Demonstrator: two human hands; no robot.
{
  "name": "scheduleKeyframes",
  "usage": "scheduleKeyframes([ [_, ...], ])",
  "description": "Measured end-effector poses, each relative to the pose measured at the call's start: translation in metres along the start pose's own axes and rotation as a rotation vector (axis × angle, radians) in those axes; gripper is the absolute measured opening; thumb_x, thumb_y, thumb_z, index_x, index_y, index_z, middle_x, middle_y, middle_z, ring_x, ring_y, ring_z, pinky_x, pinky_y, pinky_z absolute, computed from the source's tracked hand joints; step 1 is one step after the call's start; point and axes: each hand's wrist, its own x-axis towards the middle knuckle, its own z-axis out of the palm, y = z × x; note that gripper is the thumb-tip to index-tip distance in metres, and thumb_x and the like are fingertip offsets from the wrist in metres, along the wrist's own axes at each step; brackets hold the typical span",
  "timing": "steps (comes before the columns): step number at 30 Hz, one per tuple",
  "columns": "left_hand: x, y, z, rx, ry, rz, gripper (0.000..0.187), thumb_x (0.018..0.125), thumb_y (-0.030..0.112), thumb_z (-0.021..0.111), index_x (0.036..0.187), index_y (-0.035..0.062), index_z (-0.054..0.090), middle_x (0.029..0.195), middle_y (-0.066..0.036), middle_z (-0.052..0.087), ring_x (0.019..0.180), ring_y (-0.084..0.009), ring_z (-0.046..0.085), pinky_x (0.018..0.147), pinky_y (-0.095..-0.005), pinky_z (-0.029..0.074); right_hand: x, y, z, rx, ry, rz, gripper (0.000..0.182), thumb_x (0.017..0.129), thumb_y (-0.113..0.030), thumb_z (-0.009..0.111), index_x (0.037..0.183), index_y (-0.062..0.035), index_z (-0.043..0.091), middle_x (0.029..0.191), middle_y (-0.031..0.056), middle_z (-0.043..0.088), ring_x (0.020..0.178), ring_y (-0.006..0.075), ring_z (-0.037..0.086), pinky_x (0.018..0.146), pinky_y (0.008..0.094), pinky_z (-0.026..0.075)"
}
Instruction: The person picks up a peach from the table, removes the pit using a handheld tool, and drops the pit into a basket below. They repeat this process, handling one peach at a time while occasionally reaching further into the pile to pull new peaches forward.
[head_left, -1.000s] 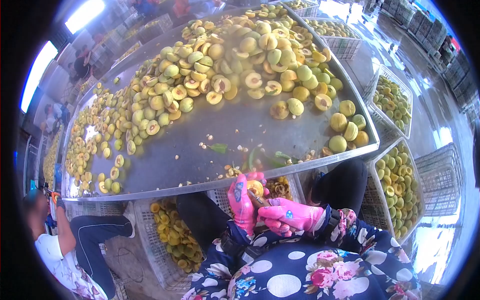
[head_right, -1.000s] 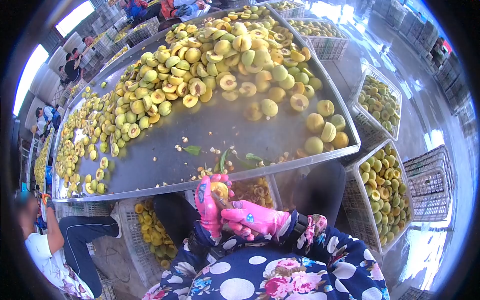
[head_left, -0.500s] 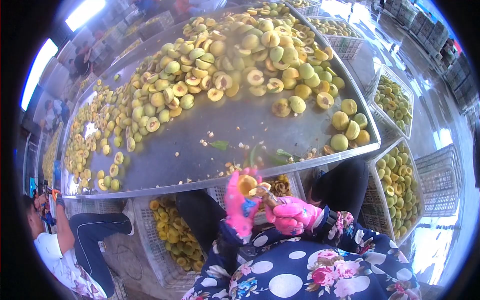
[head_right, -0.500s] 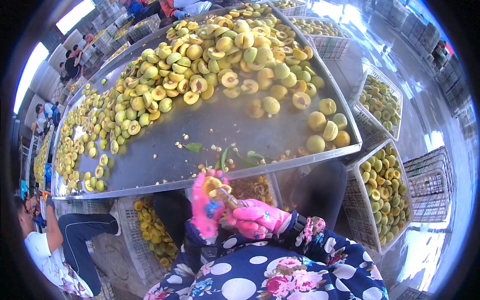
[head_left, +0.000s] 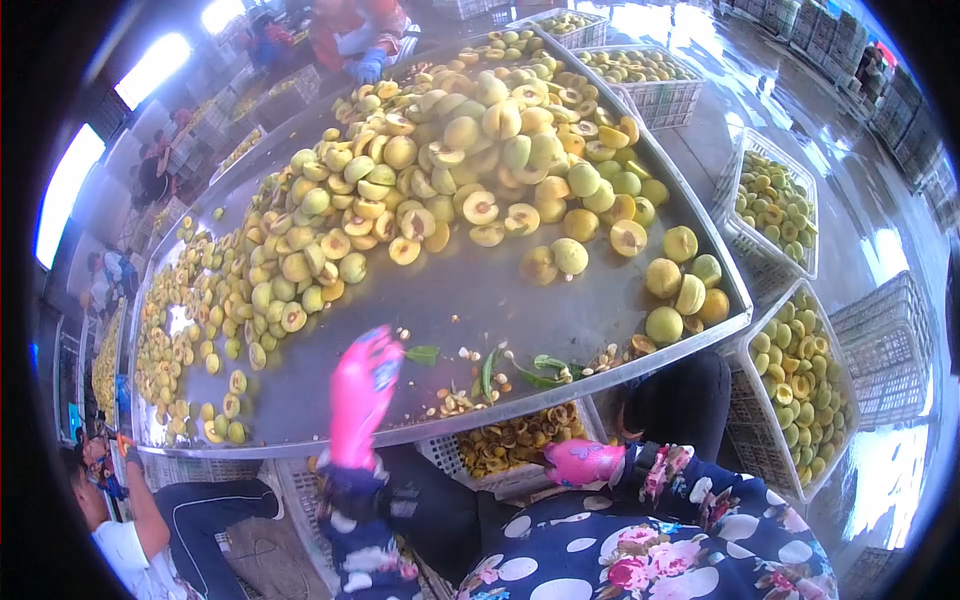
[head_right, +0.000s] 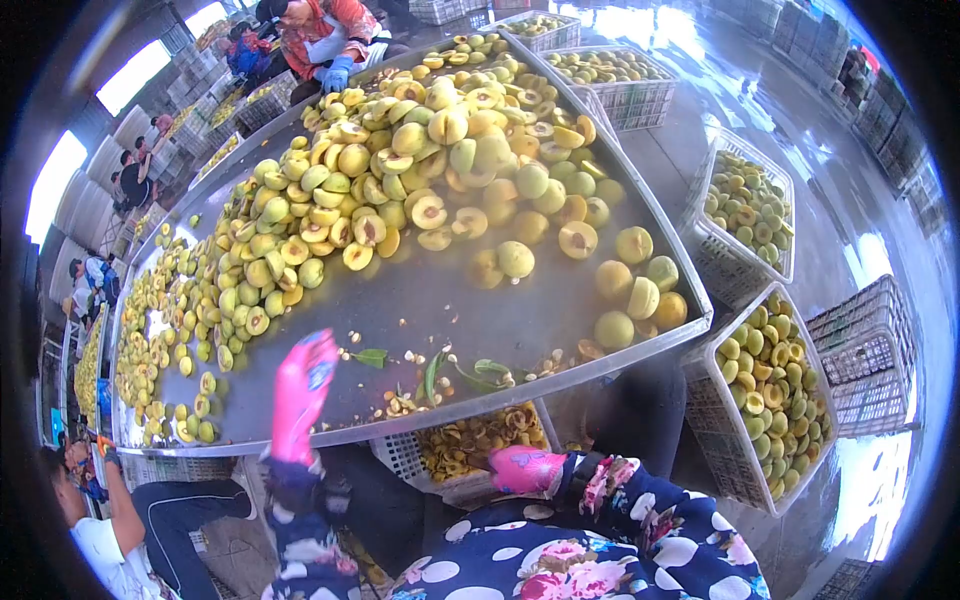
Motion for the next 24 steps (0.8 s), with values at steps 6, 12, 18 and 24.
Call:
scheduleKeyframes([
  [6,0.118,0.036,0.162,0.34,-0.225,0.267,0.058,0.073,0.026,0.072,0.122,0.0027,0.051,0.122,-0.019,0.053,0.112,-0.0313,0.052,0.094,-0.0366,0.041,-0.027,-0.002,-0.023,0.176,-0.002,0.07,0.034,0.089,-0.031,0.052,0.095,0.0025,0.048,0.066,0.0187,0.058,0.06,0.0317,0.06,0.053,0.0403,0.044],
  [12,0.142,0.011,0.213,0.013,-0.329,0.121,0.055,0.074,0.019,0.071,0.123,0.0035,0.05,0.116,-0.017,0.057,0.103,-0.029,0.057,0.087,-0.0376,0.047,-0.059,-0.009,-0.04,0.477,0.021,0.06,0.028,0.091,-0.025,0.052,0.099,0.0008,0.049,0.07,0.0089,0.058,0.06,0.0164,0.057,0.052,0.0318,0.043],
  [18,0.069,0.021,0.129,-1.495,-0.612,-0.645,0.046,0.093,0.032,0.045,0.124,-0.0014,0.046,0.116,-0.021,0.054,0.1,-0.035,0.056,0.085,-0.0463,0.048,-0.078,-0.037,-0.064,0.846,0.195,-0.023,0.034,0.092,-0.027,0.052,0.112,-0.0007,0.047,0.071,0.002,0.055,0.061,0.0063,0.053,0.055,0.0211,0.045],
  [24,-0.014,0.037,0.106,-1.557,-0.412,-0.635,0.045,0.095,0.032,0.04,0.121,-0.0039,0.046,0.115,-0.022,0.054,0.101,-0.0351,0.055,0.088,-0.0459,0.047,-0.061,-0.067,-0.071,0.325,0.526,-0.255,0.033,0.089,-0.018,0.056,0.115,0.001,0.046,0.07,0.0075,0.057,0.061,0.0141,0.056,0.058,0.0293,0.046],
])
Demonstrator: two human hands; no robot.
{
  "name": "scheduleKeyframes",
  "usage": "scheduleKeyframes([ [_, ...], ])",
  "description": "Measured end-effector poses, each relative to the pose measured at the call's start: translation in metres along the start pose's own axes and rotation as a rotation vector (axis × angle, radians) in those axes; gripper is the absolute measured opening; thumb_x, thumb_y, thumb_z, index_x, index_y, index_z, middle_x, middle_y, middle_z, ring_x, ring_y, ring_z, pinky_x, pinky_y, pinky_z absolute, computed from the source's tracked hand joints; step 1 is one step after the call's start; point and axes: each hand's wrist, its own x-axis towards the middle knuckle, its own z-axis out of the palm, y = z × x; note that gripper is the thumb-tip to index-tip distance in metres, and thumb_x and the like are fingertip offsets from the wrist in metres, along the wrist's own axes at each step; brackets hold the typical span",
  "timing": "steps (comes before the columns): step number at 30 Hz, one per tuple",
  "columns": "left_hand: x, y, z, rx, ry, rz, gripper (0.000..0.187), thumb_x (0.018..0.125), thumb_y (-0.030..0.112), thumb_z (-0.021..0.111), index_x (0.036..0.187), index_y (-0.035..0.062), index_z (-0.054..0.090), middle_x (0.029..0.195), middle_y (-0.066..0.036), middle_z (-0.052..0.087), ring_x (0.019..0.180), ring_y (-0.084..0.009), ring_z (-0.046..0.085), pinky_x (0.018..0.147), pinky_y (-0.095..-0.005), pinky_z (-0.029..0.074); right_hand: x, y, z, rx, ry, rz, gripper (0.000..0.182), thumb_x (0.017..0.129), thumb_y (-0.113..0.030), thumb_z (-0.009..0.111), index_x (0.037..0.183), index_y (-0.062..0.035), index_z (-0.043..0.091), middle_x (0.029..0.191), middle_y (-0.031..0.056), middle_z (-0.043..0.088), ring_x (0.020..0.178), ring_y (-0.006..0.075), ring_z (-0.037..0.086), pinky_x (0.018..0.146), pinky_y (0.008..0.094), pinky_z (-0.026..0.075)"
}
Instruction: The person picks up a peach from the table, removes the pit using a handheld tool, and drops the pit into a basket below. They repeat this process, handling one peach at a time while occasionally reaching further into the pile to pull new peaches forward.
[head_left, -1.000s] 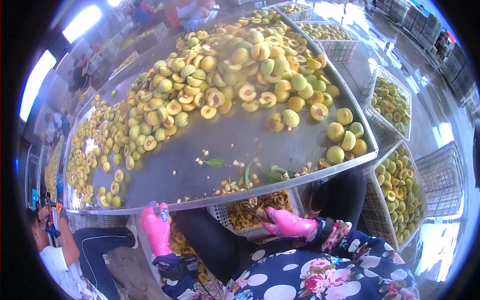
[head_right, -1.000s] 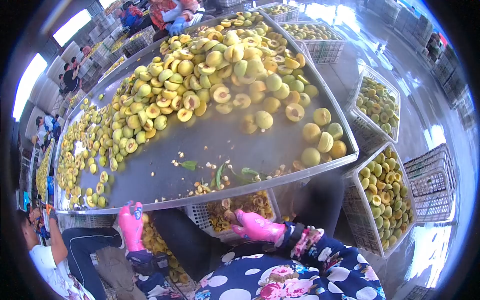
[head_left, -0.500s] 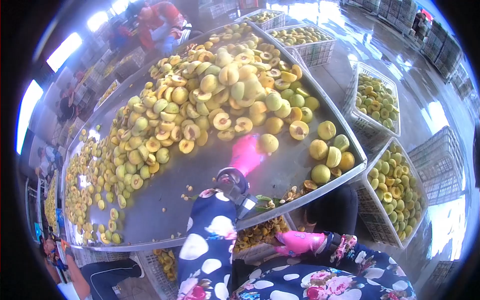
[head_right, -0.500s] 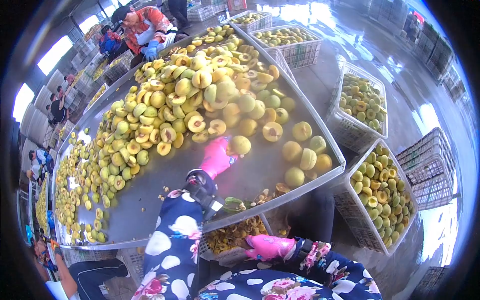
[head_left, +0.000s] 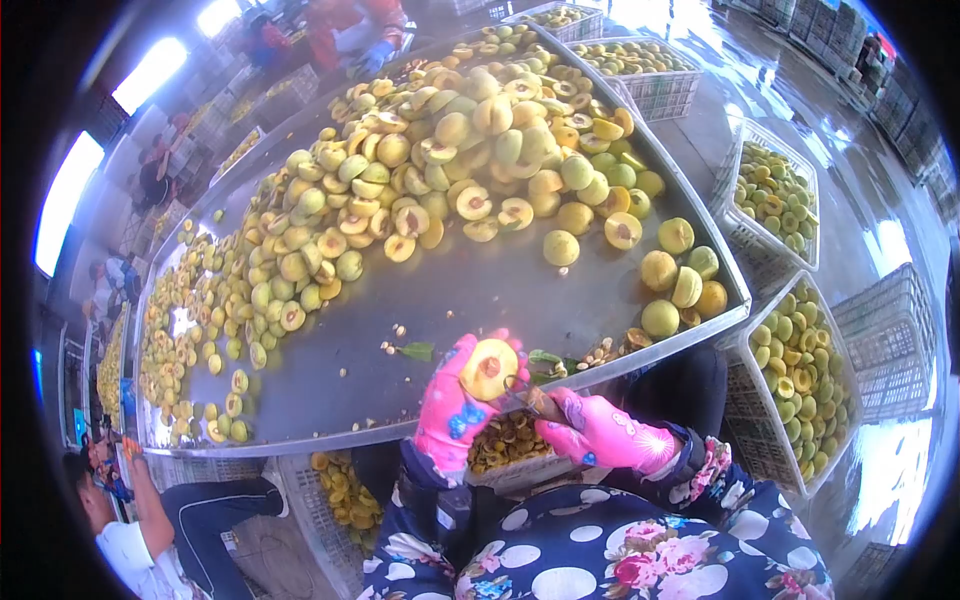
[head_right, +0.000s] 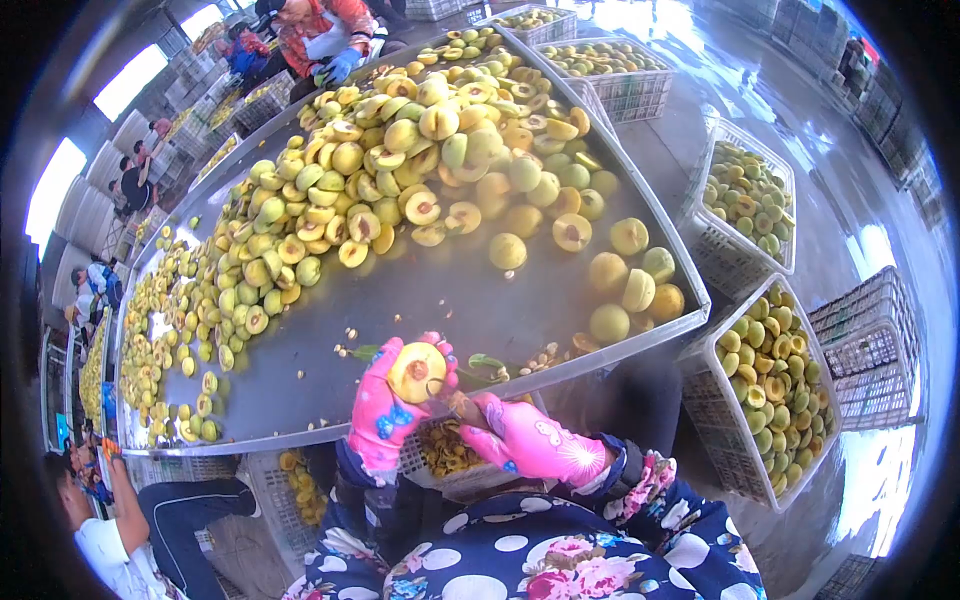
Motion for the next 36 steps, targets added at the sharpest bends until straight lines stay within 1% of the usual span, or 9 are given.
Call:
scheduleKeyframes([
  [3,-0.023,-0.014,0.01,-0.018,0.101,0.04,0.044,0.096,0.03,0.04,0.123,-0.0039,0.044,0.114,-0.021,0.055,0.101,-0.0325,0.057,0.089,-0.0414,0.047,0.004,-0.016,0.004,-0.018,-0.014,0.073,0.032,0.089,-0.017,0.057,0.113,0.0019,0.046,0.068,0.0101,0.056,0.062,0.0169,0.057,0.059,0.0325,0.046],
  [7,-0.032,-0.025,0.008,-0.075,0.094,0.05,0.044,0.096,0.029,0.039,0.127,-0.0004,0.043,0.119,-0.021,0.052,0.106,-0.0302,0.054,0.092,-0.0414,0.045,0.001,-0.019,0.011,-0.065,0.035,-0.021,0.032,0.089,-0.018,0.056,0.113,0.0013,0.046,0.068,0.0098,0.057,0.061,0.0171,0.057,0.058,0.0319,0.045],
  [10,-0.037,-0.027,0.016,-0.091,0.056,0.077,0.044,0.095,0.03,0.039,0.129,0.0005,0.042,0.121,-0.021,0.051,0.108,-0.03,0.053,0.093,-0.0407,0.044,0.0,-0.028,0.009,-0.093,-0.022,0.075,0.033,0.089,-0.018,0.055,0.113,0.0014,0.045,0.068,0.0121,0.057,0.061,0.0197,0.059,0.058,0.033,0.046],
  [16,-0.04,-0.033,0.018,-0.109,0.076,0.122,0.045,0.095,0.03,0.039,0.129,0.0005,0.042,0.12,-0.021,0.052,0.105,-0.0314,0.054,0.092,-0.0412,0.044,-0.003,-0.022,0.014,-0.139,0.012,0.023,0.033,0.087,-0.018,0.056,0.112,0.0014,0.046,0.073,0.02,0.058,0.069,0.0336,0.063,0.059,0.0377,0.047],
  [19,-0.04,-0.036,0.019,-0.126,0.109,0.132,0.044,0.095,0.029,0.039,0.127,0.0,0.043,0.117,-0.021,0.053,0.101,-0.0315,0.056,0.091,-0.0411,0.045,-0.005,-0.014,0.018,-0.156,0.076,-0.079,0.03,0.088,-0.018,0.054,0.111,-0.0001,0.047,0.07,0.0189,0.057,0.064,0.0364,0.06,0.053,0.0399,0.044],
  [25,-0.04,-0.044,0.019,-0.1,0.143,0.184,0.039,0.095,0.028,0.04,0.121,-0.0009,0.048,0.112,-0.021,0.056,0.096,-0.0299,0.058,0.085,-0.0376,0.048,-0.005,-0.006,0.023,-0.271,0.026,-0.016,0.029,0.086,-0.017,0.056,0.098,0.0055,0.044,0.072,0.0228,0.057,0.066,0.0388,0.06,0.054,0.0424,0.045],
  [28,-0.043,-0.049,0.019,-0.013,0.165,0.195,0.038,0.094,0.025,0.04,0.119,-0.0017,0.049,0.11,-0.02,0.057,0.094,-0.0272,0.059,0.083,-0.0347,0.049,-0.006,-0.008,0.021,-0.215,-0.055,0.053,0.031,0.085,-0.017,0.056,0.099,0.0061,0.042,0.071,0.0241,0.057,0.067,0.0399,0.06,0.054,0.0429,0.046],
  [31,-0.042,-0.053,0.007,0.269,0.154,0.256,0.036,0.094,0.023,0.041,0.117,-0.003,0.051,0.109,-0.019,0.058,0.096,-0.0239,0.059,0.083,-0.0326,0.049,-0.007,0.002,0.023,-0.268,-0.088,0.067,0.031,0.084,-0.017,0.056,0.098,0.0065,0.043,0.069,0.0246,0.057,0.068,0.0403,0.06,0.055,0.0428,0.047],
  [36,-0.037,-0.053,-0.008,0.348,0.193,0.171,0.036,0.095,0.026,0.041,0.117,-0.0023,0.049,0.109,-0.019,0.057,0.091,-0.0258,0.06,0.079,-0.0346,0.051,-0.005,0.02,0.027,-0.187,-0.178,0.146,0.028,0.087,-0.018,0.052,0.103,0.0035,0.044,0.077,0.0243,0.058,0.075,0.0392,0.06,0.063,0.042,0.046],
])
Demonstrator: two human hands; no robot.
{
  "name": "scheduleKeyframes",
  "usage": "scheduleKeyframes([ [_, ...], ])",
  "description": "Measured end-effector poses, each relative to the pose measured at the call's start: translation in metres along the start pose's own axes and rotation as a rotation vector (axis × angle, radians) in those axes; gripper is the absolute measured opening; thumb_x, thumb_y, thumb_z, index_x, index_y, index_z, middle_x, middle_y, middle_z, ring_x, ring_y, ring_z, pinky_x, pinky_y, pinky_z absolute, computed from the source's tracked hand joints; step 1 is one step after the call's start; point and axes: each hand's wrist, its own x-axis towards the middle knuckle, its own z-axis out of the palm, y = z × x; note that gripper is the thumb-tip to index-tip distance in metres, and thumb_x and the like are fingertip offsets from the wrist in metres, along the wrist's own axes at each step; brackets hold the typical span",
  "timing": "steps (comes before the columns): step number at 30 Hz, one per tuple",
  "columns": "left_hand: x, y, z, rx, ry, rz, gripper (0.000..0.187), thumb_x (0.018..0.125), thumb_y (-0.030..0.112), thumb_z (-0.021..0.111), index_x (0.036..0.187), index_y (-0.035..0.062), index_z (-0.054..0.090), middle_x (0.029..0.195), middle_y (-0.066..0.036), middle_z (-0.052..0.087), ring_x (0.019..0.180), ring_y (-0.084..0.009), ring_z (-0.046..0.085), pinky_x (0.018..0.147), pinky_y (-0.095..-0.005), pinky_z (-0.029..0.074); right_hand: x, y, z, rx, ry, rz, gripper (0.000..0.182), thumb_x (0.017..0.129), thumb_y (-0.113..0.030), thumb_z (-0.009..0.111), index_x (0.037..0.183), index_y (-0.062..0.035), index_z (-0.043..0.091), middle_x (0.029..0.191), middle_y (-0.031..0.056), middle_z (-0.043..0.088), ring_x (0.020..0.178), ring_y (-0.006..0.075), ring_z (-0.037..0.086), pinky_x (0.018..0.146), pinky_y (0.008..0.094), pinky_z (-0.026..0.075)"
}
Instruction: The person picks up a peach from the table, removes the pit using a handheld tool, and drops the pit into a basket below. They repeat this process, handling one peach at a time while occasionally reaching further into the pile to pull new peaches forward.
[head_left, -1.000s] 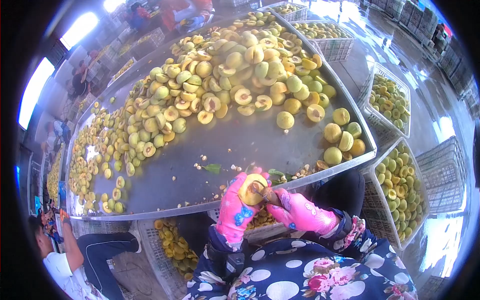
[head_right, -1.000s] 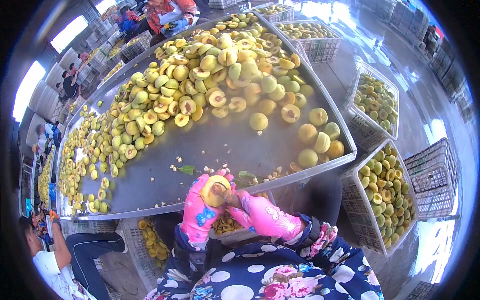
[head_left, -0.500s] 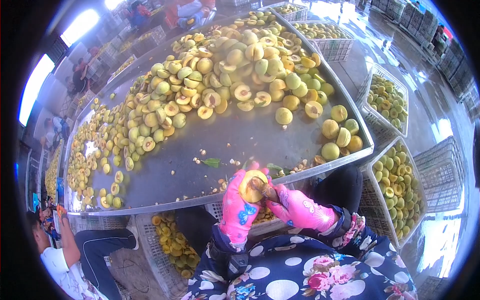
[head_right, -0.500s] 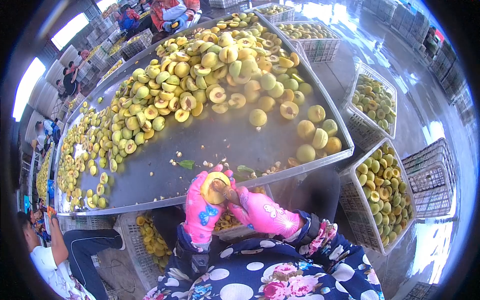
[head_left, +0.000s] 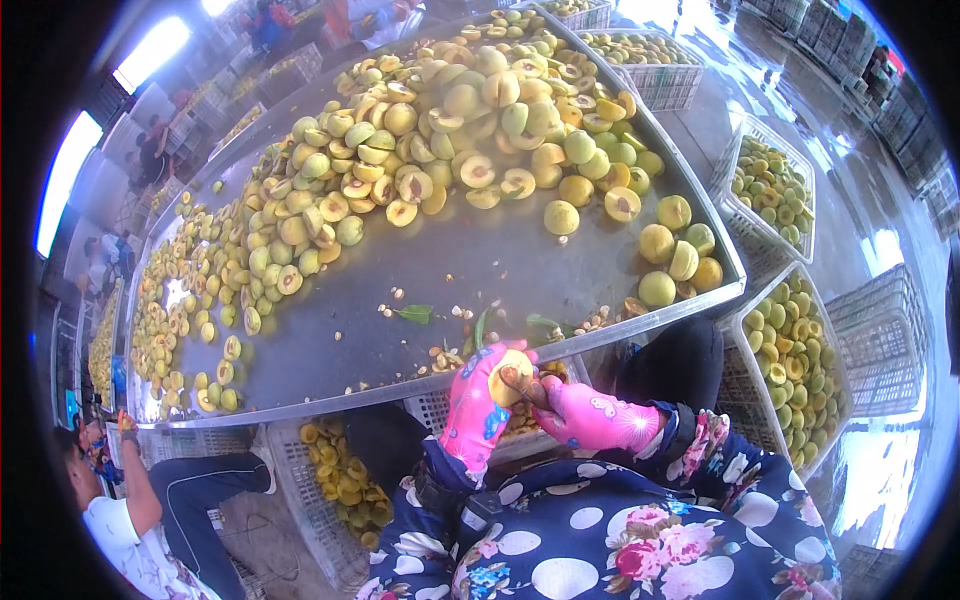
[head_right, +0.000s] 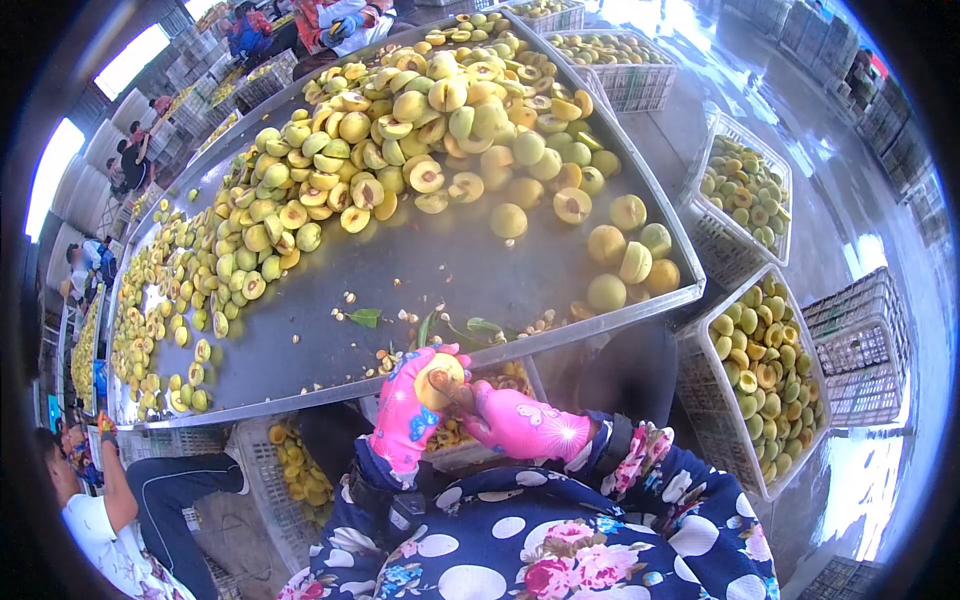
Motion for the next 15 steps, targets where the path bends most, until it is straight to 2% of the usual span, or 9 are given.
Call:
scheduleKeyframes([
  [1,0.0,-0.002,-0.001,-0.01,-0.001,-0.029,0.037,0.095,0.027,0.041,0.117,-0.0018,0.049,0.108,-0.018,0.058,0.091,-0.0252,0.06,0.079,-0.0346,0.05,-0.001,-0.002,-0.002,0.001,-0.032,0.047,0.028,0.088,-0.018,0.05,0.106,0.0022,0.044,0.079,0.0238,0.058,0.078,0.0383,0.06,0.066,0.0409,0.046],
  [4,0.002,-0.009,0.005,0.153,0.078,0.191,0.032,0.093,0.026,0.047,0.112,0.0004,0.053,0.105,-0.014,0.06,0.088,-0.0199,0.06,0.075,-0.0322,0.052,-0.001,-0.009,-0.004,0.13,0.063,-0.099,0.034,0.086,-0.02,0.053,0.106,0.0067,0.044,0.077,0.0258,0.059,0.076,0.0421,0.06,0.064,0.0448,0.047],
  [7,0.001,-0.014,0.01,-0.042,0.267,0.206,0.023,0.089,0.02,0.057,0.104,0.0018,0.059,0.099,-0.009,0.063,0.08,-0.0143,0.061,0.068,-0.0288,0.052,0.006,-0.001,0.004,0.031,0.106,-0.165,0.037,0.085,-0.019,0.052,0.11,0.007,0.044,0.076,0.0257,0.059,0.077,0.0415,0.06,0.064,0.0447,0.048],
  [10,0.003,-0.016,0.011,-0.017,0.373,0.212,0.016,0.085,0.014,0.063,0.096,0.0025,0.063,0.093,-0.007,0.064,0.072,-0.0111,0.061,0.061,-0.0257,0.052,0.008,-0.005,0.005,-0.066,0.042,-0.014,0.037,0.083,-0.018,0.054,0.11,0.0064,0.044,0.078,0.0258,0.059,0.076,0.0414,0.06,0.065,0.0455,0.048],
  [13,0.003,-0.017,0.012,0.023,0.42,0.25,0.015,0.085,0.014,0.064,0.094,0.0025,0.063,0.088,-0.007,0.065,0.069,-0.0116,0.061,0.059,-0.0262,0.053,0.012,0.009,0.014,-0.085,0.087,-0.113,0.037,0.082,-0.017,0.055,0.108,0.0067,0.045,0.078,0.0259,0.06,0.076,0.0408,0.061,0.065,0.0452,0.048],
  [15,0.004,-0.017,0.009,0.05,0.404,0.256,0.015,0.085,0.014,0.064,0.094,0.0023,0.063,0.089,-0.007,0.065,0.07,-0.0119,0.061,0.059,-0.0263,0.053,0.01,0.0,0.01,-0.1,0.06,-0.075,0.037,0.082,-0.018,0.055,0.107,0.0072,0.045,0.078,0.0258,0.06,0.075,0.0403,0.061,0.064,0.0445,0.048],
])
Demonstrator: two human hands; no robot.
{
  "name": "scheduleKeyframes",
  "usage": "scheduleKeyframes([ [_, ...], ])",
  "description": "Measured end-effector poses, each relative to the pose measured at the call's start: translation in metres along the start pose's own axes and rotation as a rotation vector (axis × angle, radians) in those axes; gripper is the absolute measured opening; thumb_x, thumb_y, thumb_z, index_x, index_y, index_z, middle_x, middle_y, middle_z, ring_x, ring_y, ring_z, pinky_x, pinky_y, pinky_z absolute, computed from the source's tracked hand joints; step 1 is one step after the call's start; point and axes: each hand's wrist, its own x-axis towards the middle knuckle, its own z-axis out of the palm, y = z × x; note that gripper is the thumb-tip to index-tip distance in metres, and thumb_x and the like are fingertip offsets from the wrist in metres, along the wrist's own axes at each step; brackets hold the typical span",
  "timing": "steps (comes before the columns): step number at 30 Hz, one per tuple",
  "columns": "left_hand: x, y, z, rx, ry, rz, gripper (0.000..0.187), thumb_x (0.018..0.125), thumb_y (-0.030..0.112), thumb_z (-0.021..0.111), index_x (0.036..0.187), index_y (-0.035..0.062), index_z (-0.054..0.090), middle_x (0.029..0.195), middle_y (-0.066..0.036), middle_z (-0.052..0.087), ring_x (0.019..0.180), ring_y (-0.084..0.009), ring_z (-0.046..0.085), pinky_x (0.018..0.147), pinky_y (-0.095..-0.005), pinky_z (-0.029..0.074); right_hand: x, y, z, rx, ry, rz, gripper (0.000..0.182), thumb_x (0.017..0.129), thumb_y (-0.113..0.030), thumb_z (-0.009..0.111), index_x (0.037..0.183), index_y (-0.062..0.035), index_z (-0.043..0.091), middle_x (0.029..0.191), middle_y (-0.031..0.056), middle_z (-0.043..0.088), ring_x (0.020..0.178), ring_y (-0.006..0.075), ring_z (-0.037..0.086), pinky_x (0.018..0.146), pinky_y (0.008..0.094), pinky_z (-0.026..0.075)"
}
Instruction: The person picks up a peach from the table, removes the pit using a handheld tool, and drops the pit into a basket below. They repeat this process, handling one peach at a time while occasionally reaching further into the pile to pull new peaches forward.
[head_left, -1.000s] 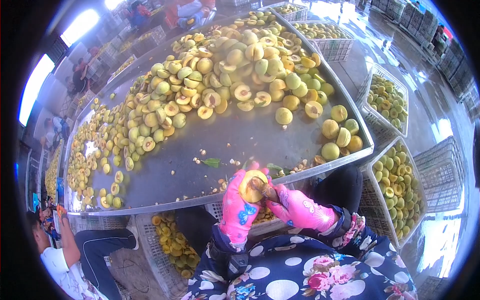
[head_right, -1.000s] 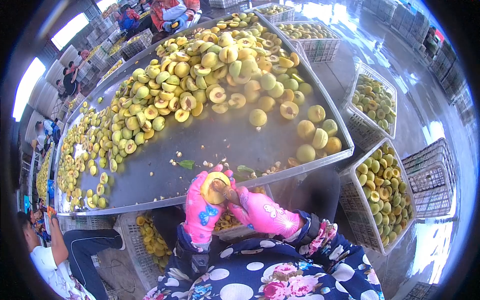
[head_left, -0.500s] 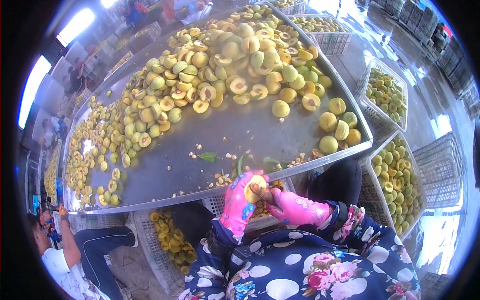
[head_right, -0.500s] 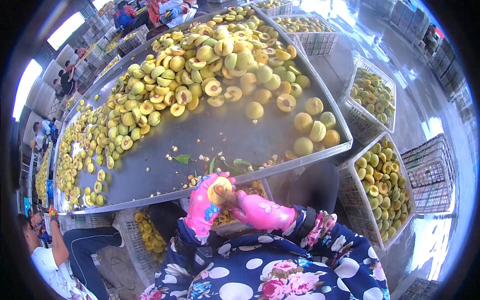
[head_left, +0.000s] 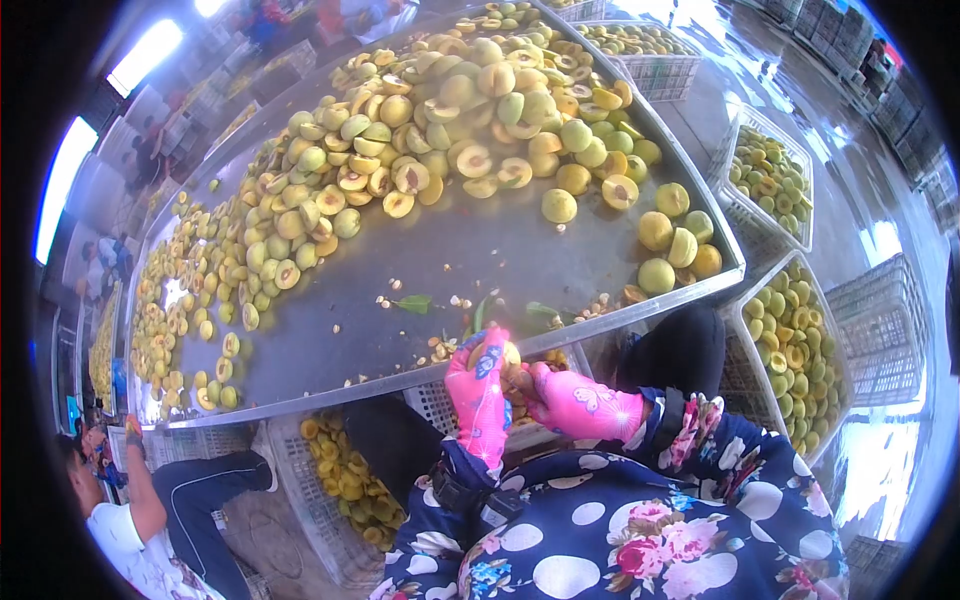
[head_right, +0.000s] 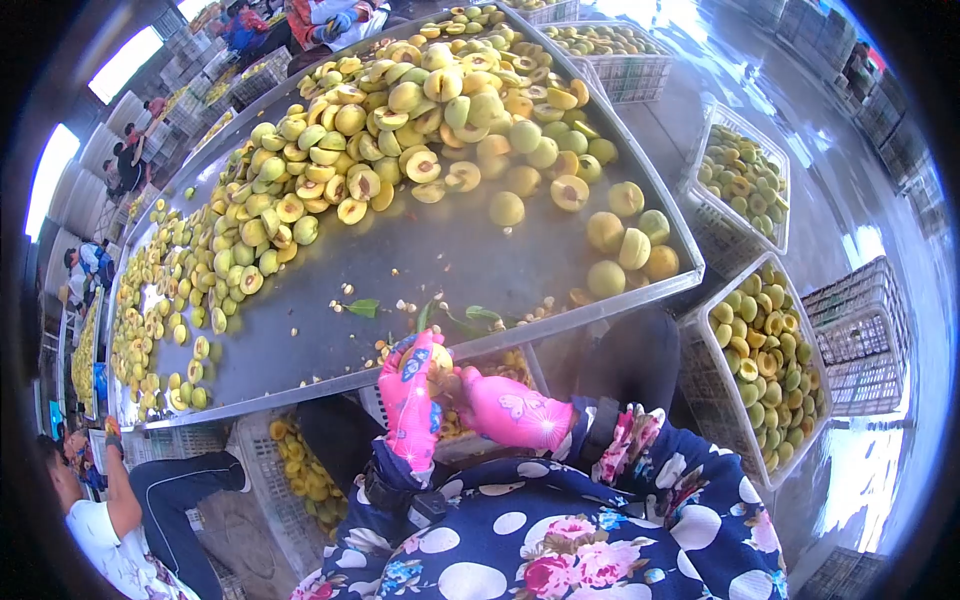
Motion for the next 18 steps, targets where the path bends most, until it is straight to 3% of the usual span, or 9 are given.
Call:
scheduleKeyframes([
  [10,0.005,-0.008,-0.013,0.045,-0.034,0.062,0.015,0.085,0.014,0.064,0.095,0.0023,0.063,0.092,-0.01,0.065,0.074,-0.0132,0.062,0.061,-0.0272,0.054,0.007,0.01,0.009,0.0,0.008,-0.197,0.035,0.082,-0.017,0.055,0.106,0.0068,0.045,0.074,0.0246,0.059,0.072,0.0382,0.061,0.059,0.0415,0.048],
  [13,0.002,-0.003,-0.01,0.04,-0.037,0.057,0.016,0.085,0.015,0.064,0.095,0.0022,0.063,0.092,-0.011,0.066,0.075,-0.0136,0.062,0.062,-0.0269,0.053,-0.002,-0.033,-0.022,0.52,-0.316,0.344,0.036,0.083,-0.017,0.055,0.109,0.0051,0.044,0.074,0.0216,0.06,0.068,0.036,0.062,0.055,0.0396,0.049],
  [16,0.003,-0.004,-0.013,0.042,-0.046,0.075,0.018,0.084,0.015,0.066,0.096,0.0021,0.063,0.092,-0.012,0.066,0.076,-0.014,0.062,0.065,-0.0265,0.053,0.001,-0.032,-0.018,0.344,-0.266,0.306,0.036,0.085,-0.017,0.054,0.114,0.0017,0.043,0.078,0.0175,0.063,0.064,0.0322,0.064,0.052,0.0374,0.05],
  [18,0.004,-0.006,-0.016,0.061,-0.057,0.073,0.019,0.084,0.015,0.066,0.097,0.0023,0.063,0.093,-0.012,0.066,0.077,-0.0145,0.063,0.066,-0.0268,0.053,0.005,-0.01,-0.002,0.086,-0.153,0.077,0.038,0.087,-0.02,0.052,0.119,-0.0014,0.042,0.081,0.0168,0.064,0.068,0.0301,0.065,0.057,0.0364,0.051],
])
